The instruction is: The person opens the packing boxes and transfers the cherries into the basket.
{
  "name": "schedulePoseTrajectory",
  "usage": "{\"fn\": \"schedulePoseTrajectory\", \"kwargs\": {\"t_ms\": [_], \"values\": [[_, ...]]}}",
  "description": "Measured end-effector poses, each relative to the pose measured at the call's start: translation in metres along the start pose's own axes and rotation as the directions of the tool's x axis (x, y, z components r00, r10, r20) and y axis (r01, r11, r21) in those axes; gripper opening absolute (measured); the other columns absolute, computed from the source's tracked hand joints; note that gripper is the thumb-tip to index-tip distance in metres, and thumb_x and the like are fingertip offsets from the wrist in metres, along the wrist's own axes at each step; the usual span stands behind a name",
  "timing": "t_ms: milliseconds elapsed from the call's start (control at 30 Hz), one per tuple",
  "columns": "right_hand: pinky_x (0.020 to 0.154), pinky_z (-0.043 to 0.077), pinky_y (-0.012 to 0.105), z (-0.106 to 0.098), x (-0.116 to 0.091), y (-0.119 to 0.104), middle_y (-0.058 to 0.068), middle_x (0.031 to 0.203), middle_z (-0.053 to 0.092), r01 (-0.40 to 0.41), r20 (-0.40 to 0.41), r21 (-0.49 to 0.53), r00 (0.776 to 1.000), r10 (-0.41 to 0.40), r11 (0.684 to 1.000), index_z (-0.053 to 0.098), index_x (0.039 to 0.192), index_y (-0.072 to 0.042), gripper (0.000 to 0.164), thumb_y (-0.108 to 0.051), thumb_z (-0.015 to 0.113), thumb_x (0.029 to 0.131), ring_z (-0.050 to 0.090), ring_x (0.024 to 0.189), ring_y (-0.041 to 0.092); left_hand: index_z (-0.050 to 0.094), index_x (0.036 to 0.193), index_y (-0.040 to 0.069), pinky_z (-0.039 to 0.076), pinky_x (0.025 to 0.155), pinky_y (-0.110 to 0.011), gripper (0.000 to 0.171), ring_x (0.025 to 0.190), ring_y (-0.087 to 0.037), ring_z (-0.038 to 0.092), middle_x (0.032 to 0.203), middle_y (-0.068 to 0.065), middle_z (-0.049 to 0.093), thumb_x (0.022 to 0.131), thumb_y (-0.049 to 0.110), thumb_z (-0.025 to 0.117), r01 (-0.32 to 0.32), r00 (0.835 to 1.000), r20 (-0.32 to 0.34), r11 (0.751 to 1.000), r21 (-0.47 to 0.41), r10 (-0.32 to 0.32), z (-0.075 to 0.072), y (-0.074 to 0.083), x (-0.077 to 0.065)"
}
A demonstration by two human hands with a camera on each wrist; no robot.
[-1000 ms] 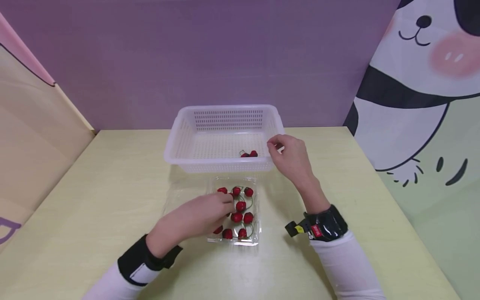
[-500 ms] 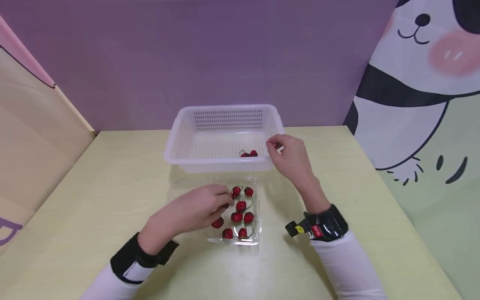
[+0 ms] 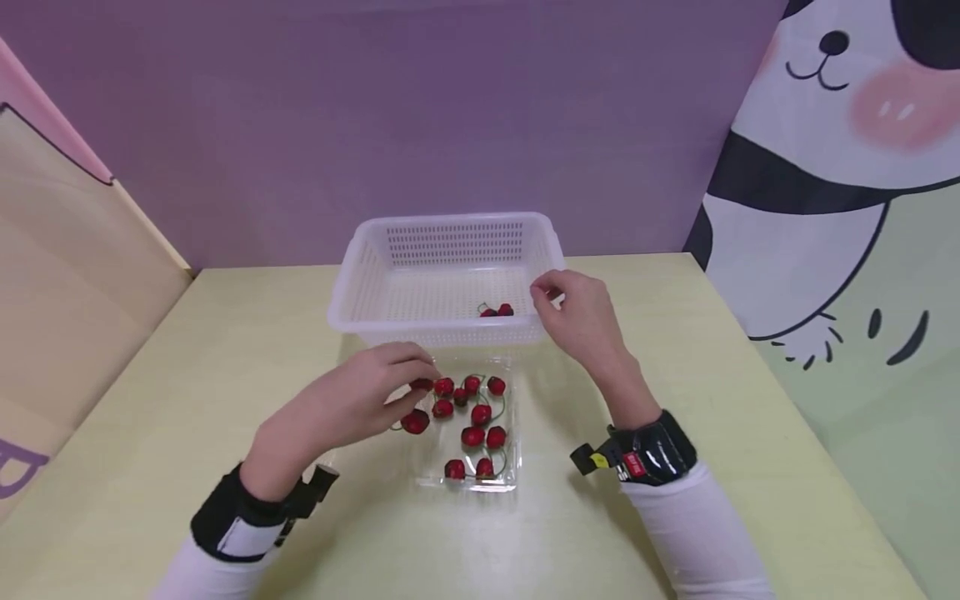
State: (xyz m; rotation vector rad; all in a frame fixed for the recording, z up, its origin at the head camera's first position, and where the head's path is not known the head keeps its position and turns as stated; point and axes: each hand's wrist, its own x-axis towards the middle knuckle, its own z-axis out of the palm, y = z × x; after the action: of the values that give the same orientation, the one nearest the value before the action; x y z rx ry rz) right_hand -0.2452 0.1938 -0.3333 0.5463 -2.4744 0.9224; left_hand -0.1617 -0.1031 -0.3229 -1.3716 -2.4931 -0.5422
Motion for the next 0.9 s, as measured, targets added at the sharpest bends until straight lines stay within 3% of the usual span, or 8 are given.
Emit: {"fn": "schedulePoseTrajectory", "kwargs": {"t_ms": [300, 467, 633, 900], "values": [[0.069, 0.054, 0.041, 0.001, -0.002, -0.006, 0.014, 0.093, 0.072, 0.014, 0.029, -0.018, 0.999, -0.013, 1.000, 0.075, 0.101, 0.002, 0.013, -0.008, 0.065, 0.099, 0.063, 0.081, 0.025, 0.073, 0.103, 0.001, 0.057, 0.078, -0.025, 0.017, 0.089, -0.016, 0.066, 0.101, -0.006, 0.069, 0.087, -0.003, 0.079, -0.005, 0.983, -0.183, 1.000, -0.018, 0.001, -0.019, -0.015, -0.010], [0.071, 0.055, 0.043, 0.000, -0.003, -0.006, 0.014, 0.093, 0.072, 0.015, 0.043, -0.024, 0.999, -0.014, 1.000, 0.075, 0.102, 0.001, 0.014, -0.009, 0.065, 0.099, 0.064, 0.082, 0.026, 0.073, 0.105, 0.001, 0.058, 0.080, -0.028, 0.020, 0.090, -0.016, 0.067, 0.103, -0.006, 0.069, 0.086, 0.000, 0.081, 0.030, 0.970, -0.240, 1.000, 0.006, -0.028, -0.026, -0.019, -0.013], [0.073, 0.056, 0.043, 0.001, -0.004, -0.007, 0.013, 0.094, 0.072, 0.009, 0.057, -0.038, 0.998, -0.007, 0.999, 0.075, 0.102, 0.001, 0.015, -0.010, 0.065, 0.100, 0.064, 0.082, 0.026, 0.073, 0.107, 0.000, 0.059, 0.081, -0.031, 0.022, 0.090, -0.016, 0.067, 0.104, -0.008, 0.069, 0.086, 0.001, 0.081, 0.045, 0.959, -0.280, 0.999, 0.013, -0.039, -0.027, -0.022, -0.014], [0.076, 0.056, 0.048, 0.003, -0.005, -0.009, 0.013, 0.093, 0.072, 0.033, 0.053, -0.043, 0.998, -0.031, 0.999, 0.074, 0.101, 0.001, 0.013, -0.008, 0.066, 0.099, 0.064, 0.083, 0.026, 0.072, 0.105, -0.004, 0.060, 0.077, -0.031, 0.022, 0.088, -0.018, 0.069, 0.104, -0.011, 0.068, 0.085, -0.002, 0.081, 0.049, 0.924, -0.380, 0.999, 0.010, -0.042, -0.026, -0.029, -0.013]]}}
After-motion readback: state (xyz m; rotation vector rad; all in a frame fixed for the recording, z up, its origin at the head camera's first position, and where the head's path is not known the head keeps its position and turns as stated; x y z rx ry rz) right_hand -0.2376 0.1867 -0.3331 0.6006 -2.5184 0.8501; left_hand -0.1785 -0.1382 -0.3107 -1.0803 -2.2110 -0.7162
